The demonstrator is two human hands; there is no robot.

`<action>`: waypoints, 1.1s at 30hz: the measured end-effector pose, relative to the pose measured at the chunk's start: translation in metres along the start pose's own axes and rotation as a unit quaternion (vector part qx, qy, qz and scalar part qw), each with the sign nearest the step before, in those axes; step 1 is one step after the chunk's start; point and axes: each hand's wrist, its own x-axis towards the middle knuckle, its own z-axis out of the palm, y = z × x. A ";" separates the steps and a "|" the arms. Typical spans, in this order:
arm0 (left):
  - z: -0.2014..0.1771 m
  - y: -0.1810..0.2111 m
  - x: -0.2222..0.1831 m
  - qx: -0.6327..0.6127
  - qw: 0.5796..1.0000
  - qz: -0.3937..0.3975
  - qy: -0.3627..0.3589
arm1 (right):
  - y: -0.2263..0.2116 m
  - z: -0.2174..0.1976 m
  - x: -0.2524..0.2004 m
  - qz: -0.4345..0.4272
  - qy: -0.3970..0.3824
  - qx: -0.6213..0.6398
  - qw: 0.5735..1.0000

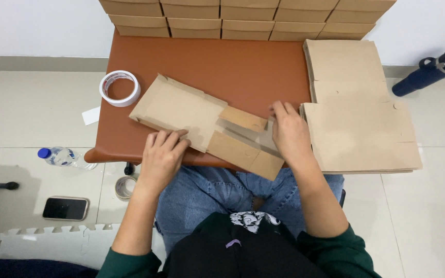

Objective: Assembling a cardboard box from a flat pre-cut sheet by folding and tucking flaps.

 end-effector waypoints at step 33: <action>0.040 0.106 0.053 -0.167 0.979 0.026 0.117 | -0.028 -0.043 -0.030 -0.077 -0.047 0.176 0.980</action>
